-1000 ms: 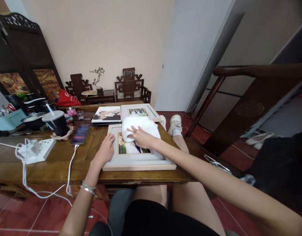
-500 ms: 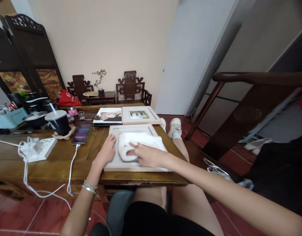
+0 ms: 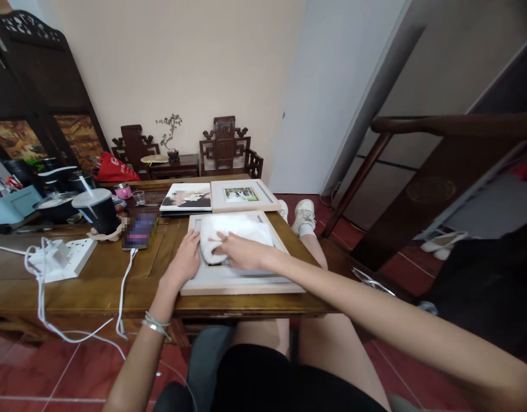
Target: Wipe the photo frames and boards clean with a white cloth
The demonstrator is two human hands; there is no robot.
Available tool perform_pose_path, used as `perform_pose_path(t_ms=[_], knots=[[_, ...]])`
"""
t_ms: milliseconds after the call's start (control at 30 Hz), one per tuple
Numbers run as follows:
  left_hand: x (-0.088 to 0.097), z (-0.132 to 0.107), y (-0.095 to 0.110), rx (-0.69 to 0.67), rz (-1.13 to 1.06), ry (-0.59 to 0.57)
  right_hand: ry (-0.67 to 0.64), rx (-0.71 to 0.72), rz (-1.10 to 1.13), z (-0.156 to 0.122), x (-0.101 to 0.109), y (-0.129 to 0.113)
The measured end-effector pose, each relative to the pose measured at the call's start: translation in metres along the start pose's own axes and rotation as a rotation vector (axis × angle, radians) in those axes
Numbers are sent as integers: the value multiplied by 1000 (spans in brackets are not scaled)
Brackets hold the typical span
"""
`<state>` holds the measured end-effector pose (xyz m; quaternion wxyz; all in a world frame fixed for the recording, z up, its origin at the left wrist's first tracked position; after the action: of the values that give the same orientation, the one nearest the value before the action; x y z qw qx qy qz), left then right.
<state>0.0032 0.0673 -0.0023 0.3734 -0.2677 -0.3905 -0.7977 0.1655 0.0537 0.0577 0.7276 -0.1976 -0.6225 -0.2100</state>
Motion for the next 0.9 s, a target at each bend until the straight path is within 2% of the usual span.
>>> perform_pose_path(t_ms=[100,200,367,467,533,600,700,800,900], knots=[[0,0,2,11,-17,-11,-72,87,168,-25,12,-20],[4,-1,6,26,-53,5,-55,100,190,-26,17,-22],[15,1,16,16,-129,84,77,-18,-132,20,1,0],[18,3,20,39,-140,77,127,-58,-182,48,-8,10],[19,4,21,56,-157,75,143,-59,-203,55,-11,9],[20,4,22,82,-179,83,134,-36,-210,51,-12,2],[21,3,23,134,-216,87,87,30,-201,31,-6,-18],[22,4,24,177,-229,73,-8,87,-144,6,6,-39],[20,4,23,156,-173,59,-126,92,17,-18,22,-50]])
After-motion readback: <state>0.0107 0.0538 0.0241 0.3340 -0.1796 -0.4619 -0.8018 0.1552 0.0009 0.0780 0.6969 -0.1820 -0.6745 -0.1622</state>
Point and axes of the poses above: each hand's wrist, its own z-axis towards the middle knuckle, its own x-axis out of the back of the hand, y = z × x, the point moved 3 cm from there along z, towards the middle knuckle, and after that the axes turned 12 degrees about y, right-handed, at the moved point
